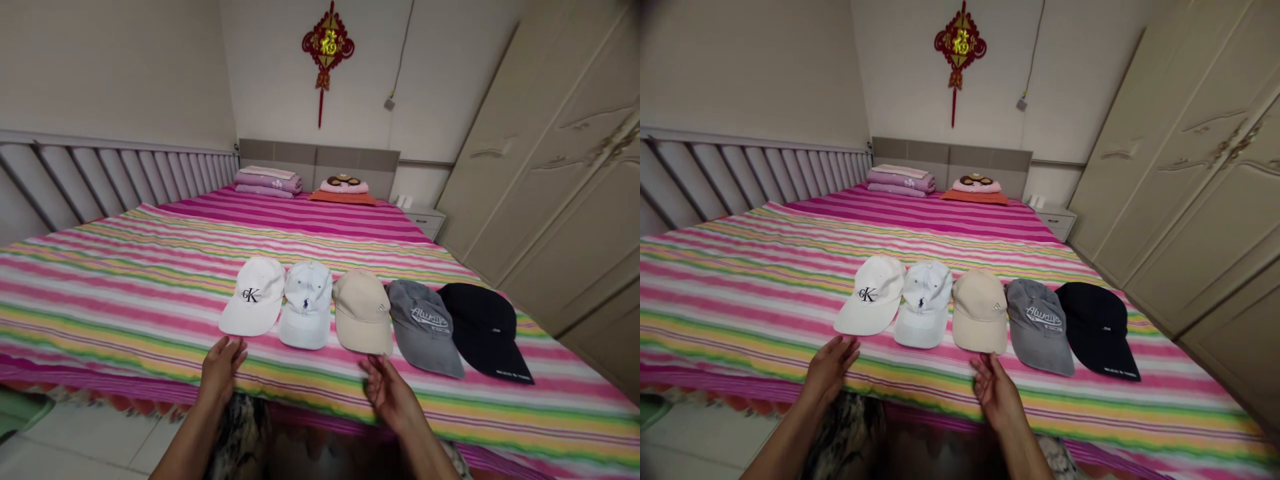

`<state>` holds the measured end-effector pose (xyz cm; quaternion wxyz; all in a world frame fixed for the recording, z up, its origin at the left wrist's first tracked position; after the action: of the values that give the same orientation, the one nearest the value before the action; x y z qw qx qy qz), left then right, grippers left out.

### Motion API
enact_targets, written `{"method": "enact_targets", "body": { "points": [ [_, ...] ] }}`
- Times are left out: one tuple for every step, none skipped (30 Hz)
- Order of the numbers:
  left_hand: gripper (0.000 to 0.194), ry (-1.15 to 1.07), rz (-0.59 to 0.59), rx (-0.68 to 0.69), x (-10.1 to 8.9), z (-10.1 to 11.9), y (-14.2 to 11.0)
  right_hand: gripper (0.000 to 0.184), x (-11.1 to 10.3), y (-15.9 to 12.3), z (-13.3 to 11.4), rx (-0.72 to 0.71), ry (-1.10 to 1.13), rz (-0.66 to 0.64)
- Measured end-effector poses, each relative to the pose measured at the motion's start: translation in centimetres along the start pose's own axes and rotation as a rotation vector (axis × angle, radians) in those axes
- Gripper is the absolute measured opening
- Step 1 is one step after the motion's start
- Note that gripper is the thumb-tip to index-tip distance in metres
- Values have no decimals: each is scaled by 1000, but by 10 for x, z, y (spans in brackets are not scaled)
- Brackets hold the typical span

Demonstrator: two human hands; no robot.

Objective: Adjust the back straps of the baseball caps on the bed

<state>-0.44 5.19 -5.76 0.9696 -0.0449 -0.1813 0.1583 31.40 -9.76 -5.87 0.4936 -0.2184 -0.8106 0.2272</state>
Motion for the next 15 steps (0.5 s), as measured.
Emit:
{"method": "enact_targets", "body": {
  "points": [
    [13,-51,-21,-63,6,-3,-2,12,1,6,-6,-7,3,39],
    [8,-75,-36,-113,12,-4,-2,15,2,12,-11,-13,9,70],
    [6,-84,-47,-145,16,-5,-2,18,2,17,-14,-14,16,92],
    [7,-82,-48,-163,19,-5,0,19,1,22,-16,-12,21,116],
    [9,-76,-43,-170,22,-4,1,21,0,26,-17,-10,24,137],
    [10,-65,-37,-173,24,-4,4,21,-1,28,-17,-10,27,152],
    [11,-55,-34,-173,26,-5,5,22,-1,29,-17,-15,28,161],
    [12,-46,-31,-171,28,-5,7,22,-2,29,-17,-24,29,166],
    [14,-41,-30,-169,29,-6,8,22,-2,28,-17,-34,29,168],
    [15,-36,-32,-166,31,-7,9,23,-2,26,-17,-40,26,167],
    [15,-31,-35,-164,32,-8,10,22,-2,23,-17,-37,19,163],
    [15,-26,-38,-161,32,-9,10,21,-3,19,-16,-24,6,155],
    [14,-23,-43,-156,32,-9,10,19,-4,14,-15,-4,-10,145],
    [13,-20,-49,-152,32,-10,10,17,-7,10,-15,16,-28,137],
    [13,-19,-55,-149,32,-10,9,15,-11,4,-16,29,-42,132]
  ]
}}
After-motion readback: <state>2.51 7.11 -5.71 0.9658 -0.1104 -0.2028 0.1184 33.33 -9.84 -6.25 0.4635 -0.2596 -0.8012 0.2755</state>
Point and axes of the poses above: each hand's wrist, its own y-axis towards the middle knuckle, its own x-axis out of the palm, z = x × y, the point moved 7 cm from there along y, towards the middle knuckle, and after that the axes turned 10 degrees about x, right-handed, at the moved point
